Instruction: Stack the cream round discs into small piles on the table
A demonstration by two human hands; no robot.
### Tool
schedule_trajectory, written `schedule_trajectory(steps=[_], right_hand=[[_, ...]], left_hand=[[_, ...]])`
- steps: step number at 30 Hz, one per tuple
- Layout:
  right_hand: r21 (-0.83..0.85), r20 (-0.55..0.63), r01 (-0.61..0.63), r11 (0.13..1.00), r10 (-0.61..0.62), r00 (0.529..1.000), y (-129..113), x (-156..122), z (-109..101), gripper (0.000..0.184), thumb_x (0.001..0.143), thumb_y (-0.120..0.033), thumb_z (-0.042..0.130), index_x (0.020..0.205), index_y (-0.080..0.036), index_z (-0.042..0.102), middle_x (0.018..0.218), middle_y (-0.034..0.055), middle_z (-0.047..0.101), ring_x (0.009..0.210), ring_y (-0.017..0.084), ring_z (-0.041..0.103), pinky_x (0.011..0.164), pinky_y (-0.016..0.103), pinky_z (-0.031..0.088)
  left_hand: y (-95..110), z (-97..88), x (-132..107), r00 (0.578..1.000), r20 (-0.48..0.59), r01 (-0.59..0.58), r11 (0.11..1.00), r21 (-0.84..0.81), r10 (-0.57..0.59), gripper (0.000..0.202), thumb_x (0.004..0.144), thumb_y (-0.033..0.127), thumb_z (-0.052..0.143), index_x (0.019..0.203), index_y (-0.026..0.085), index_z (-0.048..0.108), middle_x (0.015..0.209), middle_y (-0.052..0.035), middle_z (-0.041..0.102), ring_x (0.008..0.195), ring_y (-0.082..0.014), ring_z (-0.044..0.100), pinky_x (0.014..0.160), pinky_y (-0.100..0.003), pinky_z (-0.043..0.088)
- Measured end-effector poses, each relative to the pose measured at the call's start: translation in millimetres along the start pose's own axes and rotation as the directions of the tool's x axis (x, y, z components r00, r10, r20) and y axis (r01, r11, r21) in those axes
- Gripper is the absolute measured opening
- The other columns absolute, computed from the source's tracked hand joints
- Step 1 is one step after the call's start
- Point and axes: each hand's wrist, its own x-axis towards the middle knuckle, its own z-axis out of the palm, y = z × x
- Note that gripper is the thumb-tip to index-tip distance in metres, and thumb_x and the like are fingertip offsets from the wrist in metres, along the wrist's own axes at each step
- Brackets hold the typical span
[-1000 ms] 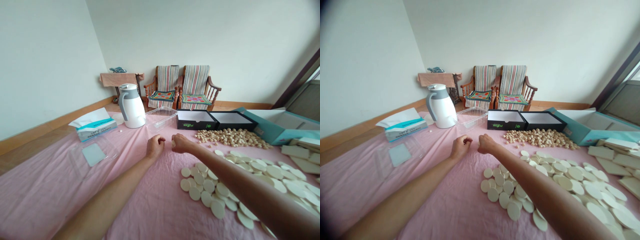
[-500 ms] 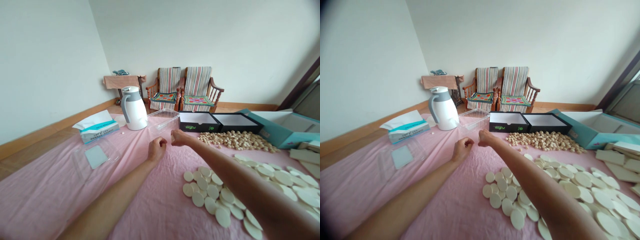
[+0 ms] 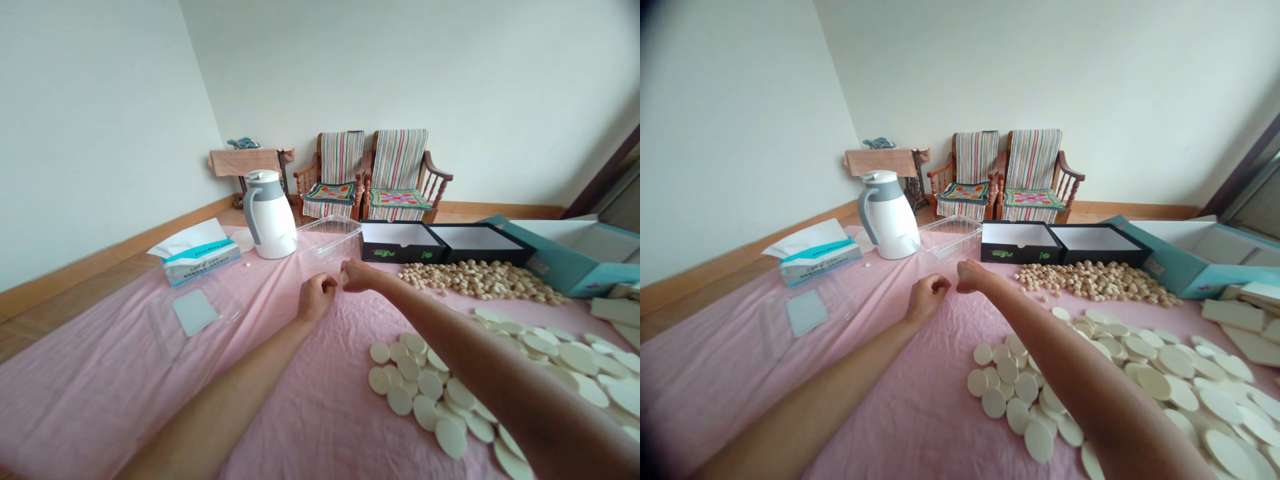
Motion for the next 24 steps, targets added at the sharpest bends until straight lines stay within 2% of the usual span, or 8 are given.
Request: schedule_trajectory(steps=[4,7,11,14,16,18,21,24], right_hand=[[0.045,-0.076,0.006,0.999,-0.003,0.997,12.0,-20.7,-15.5,0.045,0.064,-0.022,0.067,0.107,-0.012,0.059,0.101,0.0121,0.065,0.098,0.023,0.058,0.076,0.025,0.043],[0.082,-0.145,-0.015,0.997,0.026,0.989,25.0,-50.8,-29.7,0.036,0.073,-0.022,0.059,0.108,-0.014,0.059,0.097,0.0070,0.067,0.091,0.018,0.060,0.078,0.025,0.041],[0.168,-0.189,-0.046,0.985,0.078,0.979,41.6,-102.4,-34.6,0.025,0.075,-0.021,0.056,0.098,-0.017,0.064,0.082,0.0028,0.068,0.073,0.014,0.060,0.067,0.024,0.042],[0.250,-0.096,-0.002,0.968,0.026,0.995,47.4,-139.9,-32.6,0.024,0.073,-0.019,0.058,0.096,-0.018,0.066,0.082,0.0022,0.068,0.070,0.013,0.060,0.064,0.024,0.043],[0.298,-0.021,0.055,0.953,-0.051,0.998,46.5,-160.2,-32.7,0.028,0.071,-0.017,0.060,0.098,-0.020,0.066,0.091,0.0024,0.069,0.077,0.014,0.061,0.068,0.024,0.044],[0.318,0.005,0.092,0.944,-0.098,0.995,43.5,-174.7,-33.2,0.034,0.069,-0.015,0.061,0.103,-0.023,0.065,0.101,0.0024,0.067,0.089,0.015,0.060,0.076,0.025,0.044],[0.302,0.024,0.119,0.946,-0.133,0.991,40.9,-184.8,-30.2,0.042,0.070,-0.011,0.058,0.109,-0.026,0.064,0.111,0.0023,0.064,0.102,0.018,0.056,0.089,0.029,0.040],[0.293,0.041,0.143,0.945,-0.162,0.986,43.3,-185.0,-21.4,0.046,0.070,-0.009,0.056,0.111,-0.027,0.063,0.112,0.0031,0.063,0.104,0.019,0.055,0.092,0.032,0.039]], left_hand=[[-1.3,1.2,0.3,1.000,-0.005,-0.005,1.000,0.010,0.005,0.018,0.070,0.007,0.050,0.072,0.017,0.064,0.074,-0.0001,0.069,0.070,-0.0125,0.063,0.065,-0.022,0.048],[-1.2,1.7,0.5,1.000,-0.015,-0.010,1.000,0.015,0.010,0.015,0.071,0.009,0.050,0.071,0.017,0.063,0.072,0.0001,0.068,0.068,-0.0125,0.062,0.063,-0.022,0.047],[0.7,2.3,0.4,0.999,-0.021,-0.046,0.999,0.010,0.047,0.016,0.072,0.010,0.049,0.072,0.018,0.063,0.075,-0.0002,0.068,0.071,-0.0127,0.062,0.064,-0.021,0.047],[3.5,2.6,0.0,0.996,-0.017,-0.090,0.996,0.002,0.090,0.018,0.072,0.009,0.048,0.074,0.018,0.063,0.079,-0.0012,0.069,0.072,-0.0128,0.062,0.066,-0.022,0.047],[6.1,2.7,-0.6,0.992,-0.004,-0.127,0.992,-0.003,0.127,0.018,0.073,0.008,0.047,0.074,0.017,0.063,0.081,-0.0019,0.069,0.073,-0.0129,0.061,0.067,-0.022,0.047],[9.2,2.9,-1.7,0.987,0.015,-0.163,0.987,-0.001,0.163,0.019,0.073,0.007,0.047,0.075,0.017,0.063,0.082,-0.0028,0.068,0.074,-0.0129,0.061,0.069,-0.023,0.047],[15.8,2.7,-5.8,0.976,0.068,-0.208,0.978,0.013,0.207,0.021,0.072,0.004,0.046,0.075,0.016,0.063,0.081,-0.0029,0.067,0.072,-0.0123,0.060,0.067,-0.022,0.047],[26.5,0.6,-14.5,0.953,0.189,-0.244,0.970,0.014,0.237,0.022,0.070,0.003,0.047,0.077,0.016,0.064,0.080,-0.0017,0.067,0.067,-0.0107,0.059,0.064,-0.021,0.046]])
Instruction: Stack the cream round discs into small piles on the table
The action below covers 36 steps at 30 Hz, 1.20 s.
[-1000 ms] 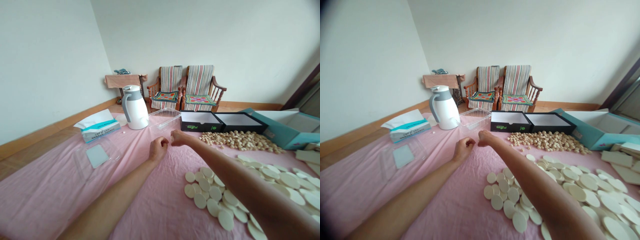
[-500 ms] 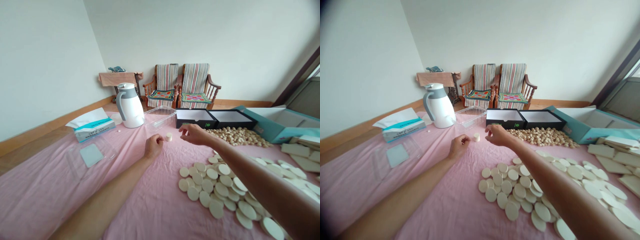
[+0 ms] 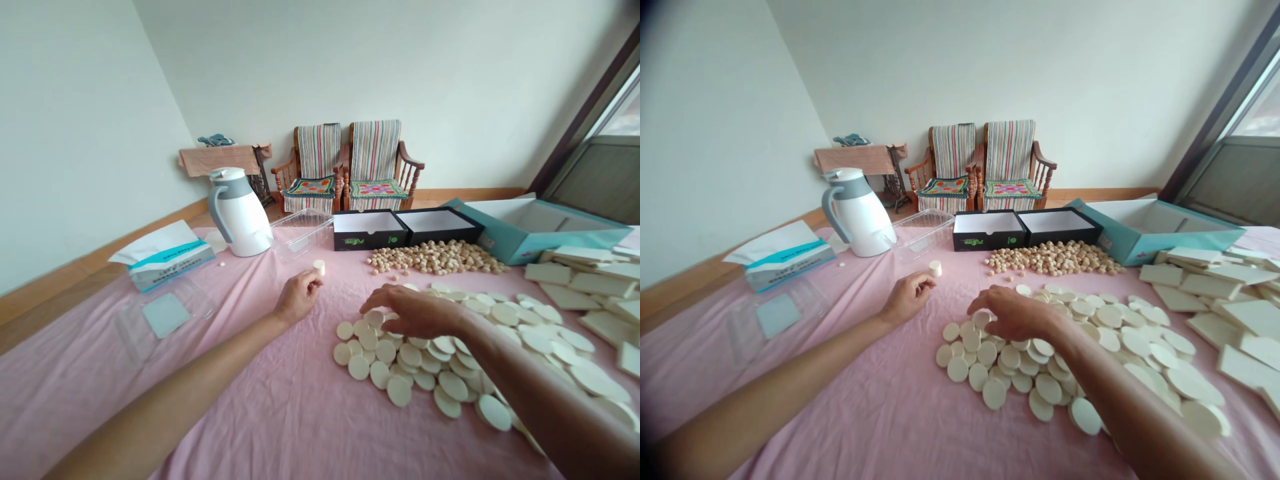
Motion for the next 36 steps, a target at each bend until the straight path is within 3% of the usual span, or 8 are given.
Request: schedule_trajectory(steps=[4,8,11,16,24,27,33,36], right_hand=[[0.011,-0.016,0.018,1.000,-0.018,1.000,7.4,2.4,8.5,0.041,0.072,-0.011,0.055,0.109,-0.023,0.064,0.106,0.0055,0.064,0.097,0.019,0.056,0.086,0.031,0.042],[-0.014,-0.037,0.076,0.997,-0.077,0.996,10.2,2.1,9.9,0.035,0.072,-0.013,0.055,0.105,-0.018,0.065,0.102,0.0082,0.063,0.093,0.019,0.057,0.083,0.030,0.043],[-0.042,-0.156,0.062,0.997,-0.068,0.985,13.1,3.9,7.3,0.033,0.071,-0.014,0.055,0.102,-0.017,0.065,0.099,0.0081,0.064,0.090,0.019,0.057,0.081,0.029,0.042],[-0.045,-0.348,-0.075,0.996,0.055,0.936,18.0,11.1,7.1,0.022,0.071,-0.018,0.054,0.090,-0.016,0.066,0.084,0.0059,0.066,0.074,0.016,0.058,0.070,0.027,0.042],[-0.012,-0.200,-0.006,1.000,0.003,0.980,15.3,15.4,25.1,0.032,0.065,-0.013,0.055,0.094,-0.016,0.065,0.091,0.0057,0.067,0.081,0.017,0.058,0.072,0.026,0.042],[-0.015,-0.155,-0.047,0.999,0.044,0.987,12.6,14.4,25.2,0.028,0.066,-0.017,0.055,0.092,-0.016,0.065,0.090,0.0064,0.067,0.081,0.018,0.058,0.071,0.027,0.041],[-0.048,-0.161,-0.051,0.998,0.043,0.986,12.6,13.3,27.4,0.026,0.066,-0.018,0.055,0.091,-0.016,0.063,0.090,0.0066,0.065,0.083,0.018,0.057,0.072,0.027,0.041],[-0.059,-0.240,-0.044,0.997,0.029,0.970,17.7,18.9,32.7,0.023,0.066,-0.017,0.056,0.088,-0.016,0.062,0.087,0.0059,0.064,0.080,0.017,0.056,0.071,0.027,0.040]], left_hand=[[25.2,-4.8,-16.0,0.983,0.183,0.002,0.999,-0.042,0.006,0.024,0.070,0.005,0.048,0.084,0.016,0.064,0.085,-0.0021,0.066,0.068,-0.0101,0.058,0.063,-0.020,0.046],[48.7,-9.8,-36.1,0.962,0.271,0.003,0.996,-0.090,0.021,0.024,0.072,0.006,0.049,0.088,0.016,0.064,0.086,-0.0027,0.065,0.074,-0.0116,0.059,0.065,-0.021,0.046],[55.2,-10.2,-48.1,0.967,0.254,0.038,0.990,-0.133,-0.003,0.020,0.076,0.010,0.050,0.090,0.016,0.064,0.088,-0.0035,0.065,0.075,-0.0120,0.059,0.066,-0.022,0.047],[47.8,-6.0,-55.6,0.985,0.164,0.078,0.982,-0.172,-0.050,0.026,0.073,0.003,0.047,0.089,0.016,0.063,0.088,-0.0028,0.065,0.077,-0.0119,0.059,0.069,-0.023,0.046],[44.2,-6.9,-54.9,0.979,0.196,-0.018,0.989,-0.149,0.047,0.027,0.073,0.002,0.046,0.087,0.016,0.063,0.087,-0.0031,0.062,0.080,-0.0127,0.058,0.070,-0.024,0.046],[43.9,-7.0,-55.4,0.978,0.202,-0.030,0.989,-0.145,0.059,0.027,0.074,0.001,0.046,0.087,0.017,0.063,0.087,-0.0030,0.062,0.081,-0.0129,0.057,0.071,-0.024,0.045],[43.7,-6.6,-54.7,0.975,0.211,-0.037,0.989,-0.146,0.068,0.027,0.074,0.001,0.045,0.086,0.017,0.064,0.087,-0.0028,0.061,0.082,-0.0130,0.056,0.073,-0.024,0.044],[44.3,-6.9,-54.6,0.974,0.212,-0.043,0.988,-0.147,0.074,0.027,0.073,0.000,0.045,0.085,0.017,0.064,0.086,-0.0029,0.061,0.083,-0.0133,0.056,0.074,-0.025,0.044]])
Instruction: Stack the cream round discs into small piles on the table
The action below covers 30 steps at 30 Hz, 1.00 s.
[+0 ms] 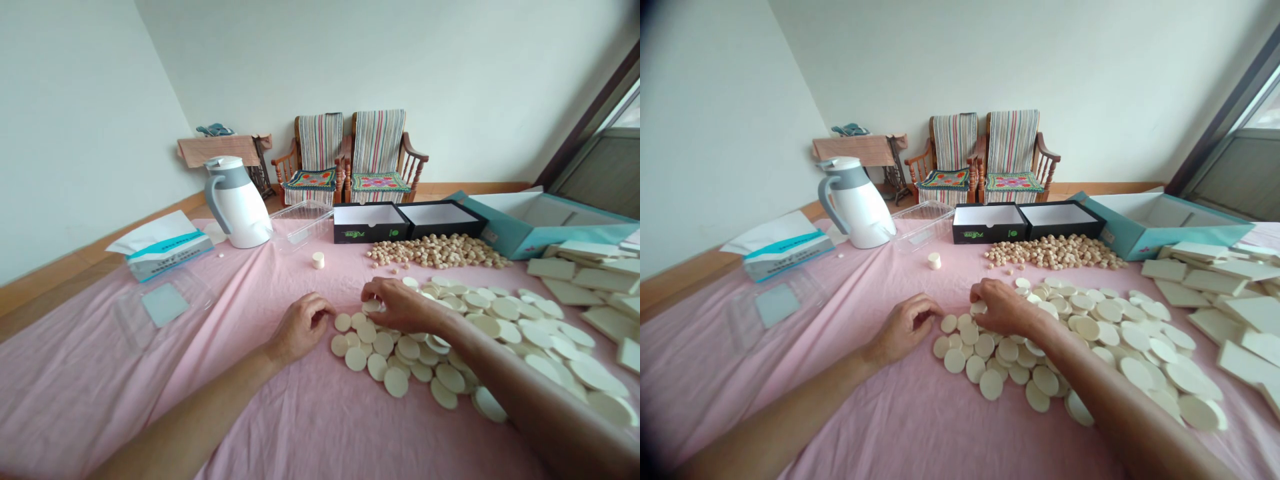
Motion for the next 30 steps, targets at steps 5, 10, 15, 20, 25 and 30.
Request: schedule_trajectory(steps=[5,10,15,20,25,30], right_hand=[[-0.003,-0.136,-0.028,1.000,0.028,0.990,12.7,10.0,6.8,0.019,0.071,-0.016,0.056,0.089,-0.016,0.062,0.086,0.0061,0.063,0.077,0.016,0.057,0.070,0.027,0.040],[0.048,-0.218,-0.110,0.993,0.117,0.969,18.2,10.4,-4.0,0.016,0.072,-0.021,0.058,0.086,-0.018,0.062,0.082,0.0043,0.065,0.075,0.016,0.057,0.064,0.025,0.039],[0.001,-0.258,-0.147,0.989,0.142,0.955,11.8,9.8,-2.9,0.009,0.074,-0.027,0.057,0.073,-0.018,0.057,0.075,0.0032,0.063,0.068,0.015,0.055,0.060,0.025,0.036],[-0.096,-0.169,-0.141,0.985,0.123,0.978,3.5,11.5,11.7,0.013,0.075,-0.029,0.059,0.077,-0.016,0.055,0.077,0.0065,0.061,0.070,0.016,0.055,0.061,0.025,0.035],[-0.134,-0.114,-0.165,0.977,0.150,0.982,4.6,12.1,15.6,0.018,0.077,-0.033,0.059,0.083,-0.016,0.056,0.082,0.0089,0.062,0.075,0.018,0.056,0.062,0.026,0.035],[-0.080,-0.096,-0.147,0.986,0.140,0.986,5.1,9.5,14.7,0.018,0.074,-0.026,0.058,0.088,-0.015,0.057,0.083,0.0077,0.061,0.073,0.017,0.056,0.064,0.026,0.036]], left_hand=[[-0.2,0.1,-1.0,1.000,0.004,-0.002,1.000,0.009,0.002,0.027,0.074,0.002,0.045,0.085,0.017,0.064,0.086,-0.0038,0.060,0.082,-0.0140,0.056,0.073,-0.025,0.045],[-1.0,0.4,-1.2,1.000,-0.002,-0.015,1.000,-0.005,0.015,0.026,0.075,0.002,0.045,0.085,0.017,0.064,0.086,-0.0037,0.060,0.084,-0.0139,0.056,0.076,-0.025,0.045],[-1.1,0.7,-1.5,1.000,-0.009,-0.021,1.000,-0.015,0.020,0.025,0.075,0.003,0.045,0.084,0.017,0.064,0.086,-0.0041,0.061,0.084,-0.0141,0.057,0.076,-0.025,0.045],[0.7,-0.4,-2.0,1.000,-0.006,-0.018,1.000,-0.007,0.017,0.026,0.075,0.003,0.045,0.084,0.017,0.064,0.085,-0.0038,0.060,0.084,-0.0147,0.057,0.076,-0.026,0.045],[1.3,-1.2,-1.5,1.000,0.003,-0.016,1.000,0.003,0.016,0.027,0.074,0.002,0.045,0.085,0.017,0.064,0.086,-0.0038,0.060,0.084,-0.0148,0.056,0.076,-0.026,0.045],[0.4,-0.5,-1.8,1.000,0.007,-0.024,1.000,0.007,0.024,0.027,0.075,0.001,0.045,0.084,0.017,0.064,0.086,-0.0038,0.060,0.084,-0.0146,0.056,0.076,-0.026,0.045]])
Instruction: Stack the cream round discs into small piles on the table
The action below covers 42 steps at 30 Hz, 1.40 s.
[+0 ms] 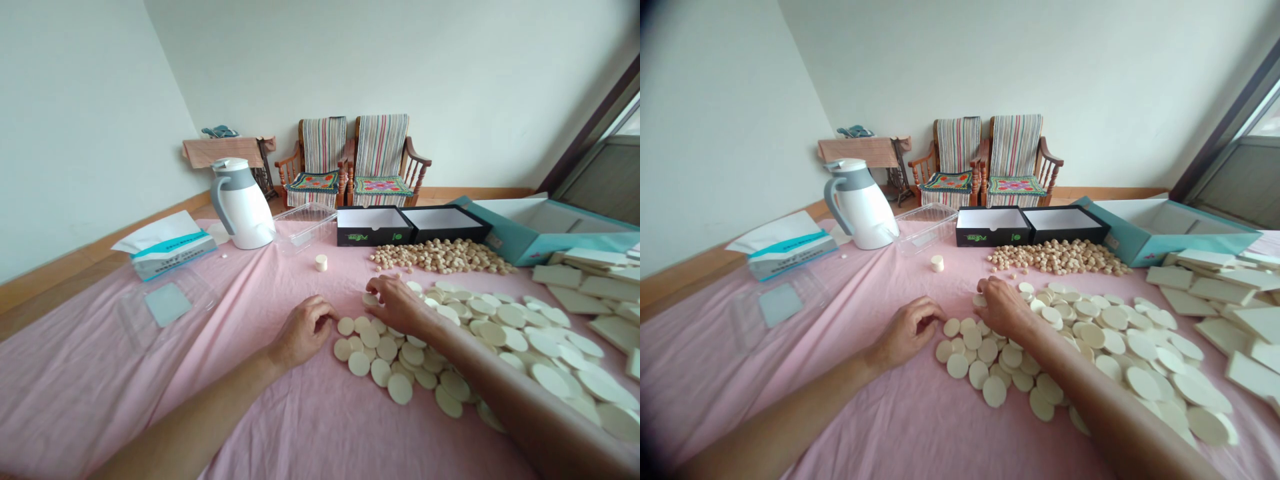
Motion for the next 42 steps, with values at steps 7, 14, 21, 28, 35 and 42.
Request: schedule_trajectory(steps=[7,14,21,28,35,42], right_hand=[[-0.040,-0.019,-0.008,0.999,0.008,1.000,-0.1,-0.7,3.8,0.012,0.074,-0.020,0.052,0.083,-0.014,0.059,0.080,0.0077,0.059,0.073,0.016,0.053,0.064,0.025,0.034],[0.013,-0.020,-0.018,1.000,0.018,1.000,0.4,0.3,3.7,0.014,0.073,-0.019,0.053,0.084,-0.015,0.061,0.080,0.0066,0.058,0.071,0.015,0.053,0.064,0.025,0.036],[0.100,0.014,0.050,0.994,-0.051,0.999,-3.8,3.0,-4.3,0.021,0.073,-0.015,0.054,0.092,-0.015,0.065,0.084,0.0063,0.060,0.072,0.015,0.056,0.069,0.025,0.039],[0.084,-0.048,-0.015,0.996,0.019,0.999,-3.1,4.1,-7.4,0.021,0.071,-0.027,0.060,0.089,-0.016,0.065,0.080,0.0051,0.061,0.069,0.015,0.055,0.063,0.025,0.038],[0.046,0.014,-0.028,0.999,0.028,1.000,1.4,4.1,-0.3,0.028,0.070,-0.027,0.060,0.095,-0.016,0.065,0.083,0.0064,0.063,0.072,0.016,0.057,0.064,0.026,0.039],[0.149,0.040,0.087,0.985,-0.094,0.995,5.8,3.4,-6.4,0.034,0.069,-0.013,0.055,0.101,-0.016,0.064,0.093,0.0068,0.064,0.079,0.016,0.059,0.072,0.026,0.042]], left_hand=[[-0.1,0.2,-0.8,1.000,0.000,0.003,1.000,0.003,-0.003,0.024,0.076,0.003,0.045,0.084,0.017,0.064,0.086,-0.0044,0.059,0.086,-0.0150,0.055,0.076,-0.026,0.045],[1.1,-0.6,-1.1,1.000,-0.001,0.008,1.000,0.005,-0.008,0.023,0.076,0.004,0.046,0.082,0.017,0.065,0.085,-0.0046,0.059,0.084,-0.0154,0.055,0.075,-0.026,0.046],[0.1,-0.7,-1.2,1.000,-0.006,-0.016,1.000,-0.012,0.016,0.025,0.075,0.003,0.045,0.083,0.017,0.065,0.085,-0.0046,0.060,0.084,-0.0156,0.056,0.074,-0.026,0.047],[1.0,-1.0,-1.3,1.000,-0.001,-0.014,1.000,-0.005,0.014,0.027,0.073,0.002,0.044,0.082,0.017,0.065,0.085,-0.0048,0.059,0.084,-0.0158,0.055,0.075,-0.026,0.046],[1.4,-1.4,-0.9,1.000,-0.006,-0.021,1.000,-0.002,0.021,0.027,0.073,0.002,0.045,0.082,0.017,0.065,0.084,-0.0047,0.059,0.083,-0.0155,0.055,0.073,-0.026,0.046],[0.5,-1.4,-1.8,1.000,0.000,-0.010,1.000,-0.002,0.010,0.027,0.074,0.002,0.045,0.083,0.018,0.065,0.085,-0.0043,0.059,0.083,-0.0152,0.056,0.074,-0.026,0.046]])
